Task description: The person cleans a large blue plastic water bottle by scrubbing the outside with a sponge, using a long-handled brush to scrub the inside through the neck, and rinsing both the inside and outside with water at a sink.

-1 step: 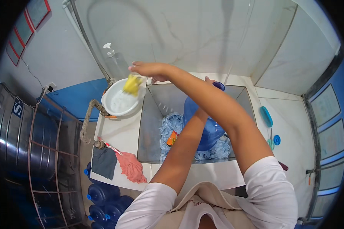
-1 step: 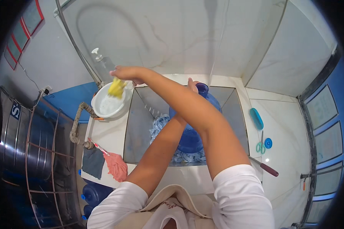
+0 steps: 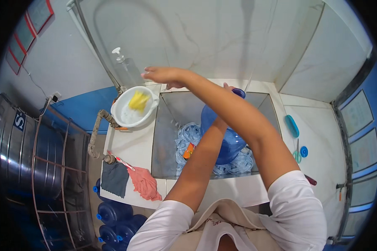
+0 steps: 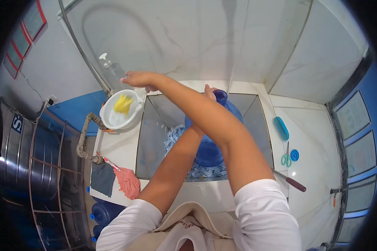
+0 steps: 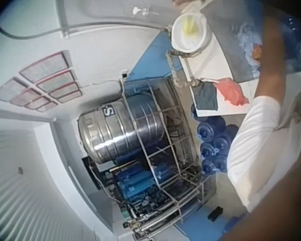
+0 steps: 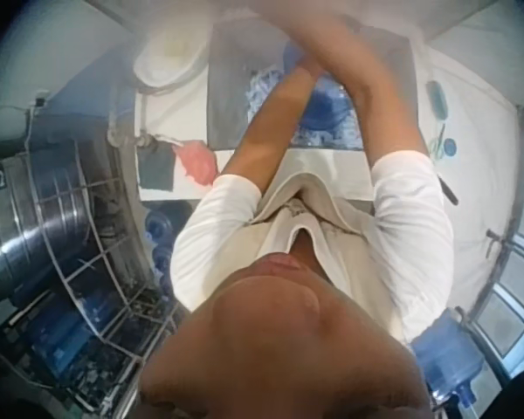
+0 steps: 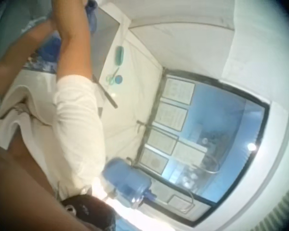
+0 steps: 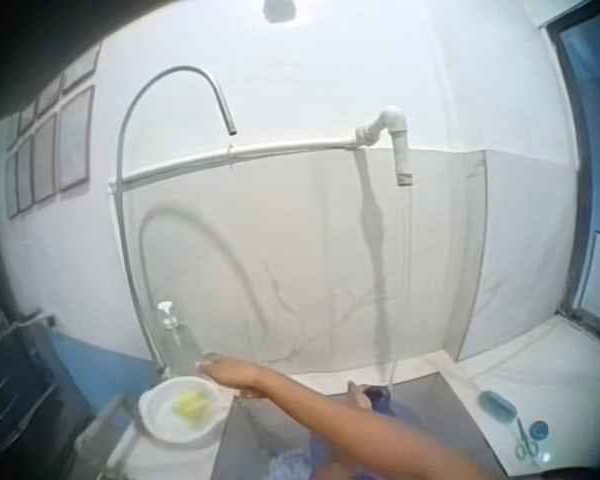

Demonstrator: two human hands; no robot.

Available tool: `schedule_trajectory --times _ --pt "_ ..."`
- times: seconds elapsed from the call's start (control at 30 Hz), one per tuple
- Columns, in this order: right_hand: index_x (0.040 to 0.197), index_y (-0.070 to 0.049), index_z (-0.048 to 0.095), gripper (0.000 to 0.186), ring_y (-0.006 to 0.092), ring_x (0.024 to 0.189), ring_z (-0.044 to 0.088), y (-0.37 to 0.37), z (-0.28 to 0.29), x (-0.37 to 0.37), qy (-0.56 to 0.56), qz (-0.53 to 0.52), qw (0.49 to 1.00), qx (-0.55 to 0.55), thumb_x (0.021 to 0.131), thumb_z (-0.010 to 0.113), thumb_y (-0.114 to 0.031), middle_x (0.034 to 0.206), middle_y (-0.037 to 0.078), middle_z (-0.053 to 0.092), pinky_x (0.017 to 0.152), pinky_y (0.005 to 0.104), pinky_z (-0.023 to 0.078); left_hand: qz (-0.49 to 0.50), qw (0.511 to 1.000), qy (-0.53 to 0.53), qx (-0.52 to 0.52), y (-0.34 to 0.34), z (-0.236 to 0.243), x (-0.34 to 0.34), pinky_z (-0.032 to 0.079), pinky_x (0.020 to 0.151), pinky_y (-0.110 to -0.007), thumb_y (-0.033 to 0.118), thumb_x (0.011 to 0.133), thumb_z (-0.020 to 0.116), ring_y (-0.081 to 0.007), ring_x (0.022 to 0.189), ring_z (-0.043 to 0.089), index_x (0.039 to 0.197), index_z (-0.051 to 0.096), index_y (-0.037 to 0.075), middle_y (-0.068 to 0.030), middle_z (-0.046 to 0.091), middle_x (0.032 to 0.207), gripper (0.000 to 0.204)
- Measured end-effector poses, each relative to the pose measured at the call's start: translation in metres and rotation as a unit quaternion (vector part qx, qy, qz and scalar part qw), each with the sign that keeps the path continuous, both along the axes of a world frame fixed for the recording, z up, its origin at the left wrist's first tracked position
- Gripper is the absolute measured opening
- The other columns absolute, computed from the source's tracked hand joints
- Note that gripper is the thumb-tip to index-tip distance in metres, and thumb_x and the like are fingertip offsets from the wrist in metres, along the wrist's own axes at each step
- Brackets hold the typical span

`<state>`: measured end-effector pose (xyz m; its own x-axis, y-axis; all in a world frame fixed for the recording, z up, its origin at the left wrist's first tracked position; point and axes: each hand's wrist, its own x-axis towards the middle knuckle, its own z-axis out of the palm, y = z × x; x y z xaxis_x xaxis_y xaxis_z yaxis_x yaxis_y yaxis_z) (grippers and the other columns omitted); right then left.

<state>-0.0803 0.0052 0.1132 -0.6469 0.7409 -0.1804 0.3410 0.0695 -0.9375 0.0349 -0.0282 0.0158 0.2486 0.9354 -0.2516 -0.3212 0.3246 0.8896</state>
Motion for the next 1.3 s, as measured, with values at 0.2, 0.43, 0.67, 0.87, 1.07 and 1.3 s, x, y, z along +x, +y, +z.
schedule_trajectory --times 0.2,0.43,0.67,0.87,1.07,1.3 --pt "0.073 0.004 0.055 0.013 0.0177 0.061 0.058 0.013 0.004 0.084 0.042 -0.118 0.992 -0.031 0.077 0.051 -0.008 0.07 0.012 0.057 0.06 0.0299 0.051 0.265 0.961 -0.043 0.065 0.044 -0.057 -0.092 0.043 0.065 -0.027 0.043 0.09 0.018 -0.0156 0.065 0.054 0.083 0.056 0.001 -0.0074 0.058 0.071 0.057" --pt "0.071 0.006 0.057 0.014 0.0195 0.06 0.059 0.024 -0.011 0.182 -0.152 -0.105 0.976 0.119 0.076 0.047 -0.003 0.068 0.013 0.058 0.06 0.0276 0.052 0.099 0.987 -0.096 0.08 0.03 -0.031 -0.05 0.042 0.057 -0.026 0.049 0.085 0.029 -0.0139 0.057 0.05 0.073 0.053 0.005 -0.0041 0.054 0.064 0.051" --pt "0.075 0.007 0.056 0.017 0.0194 0.061 0.059 0.005 -0.006 0.192 0.006 -0.188 0.982 0.018 0.078 0.045 -0.006 0.072 0.013 0.058 0.063 0.0265 0.052 0.022 0.989 -0.083 0.119 0.032 -0.045 -0.066 0.039 0.069 -0.025 0.027 0.08 0.045 -0.0114 0.072 0.048 0.082 0.055 0.008 -0.0019 0.053 0.079 0.022" --pt "0.058 0.004 0.058 0.031 0.0251 0.051 0.057 -0.015 -0.137 0.303 -0.433 -0.138 0.879 0.141 0.07 0.047 -0.022 0.056 0.019 0.057 0.048 0.0382 0.045 0.01 0.978 0.076 0.194 0.011 -0.035 -0.061 0.041 0.074 -0.026 0.045 0.077 0.056 -0.0131 0.08 0.051 0.098 0.048 0.004 -0.0046 0.054 0.086 0.046" --pt "0.086 -0.001 0.062 0.031 0.0285 0.075 0.061 -0.11 -0.27 0.327 -0.567 -0.049 0.822 -0.012 0.065 0.06 -0.024 0.084 0.016 0.063 0.065 0.0381 0.048 0.046 0.92 0.274 0.276 0.009 -0.031 -0.061 0.043 0.075 -0.028 0.03 0.063 0.074 -0.0182 0.082 0.055 0.102 0.043 -0.001 -0.0104 0.056 0.089 0.058" --pt "0.087 0.0 0.06 0.025 0.0278 0.074 0.062 -0.137 -0.258 0.348 -0.577 -0.065 0.81 0.084 0.071 0.055 -0.018 0.08 0.018 0.062 0.065 0.0358 0.049 0.047 0.908 0.282 0.306 0.017 0.002 -0.032 0.044 0.074 -0.029 0.027 0.062 0.073 -0.0188 0.08 0.055 0.103 0.042 -0.004 -0.0125 0.056 0.088 0.06"
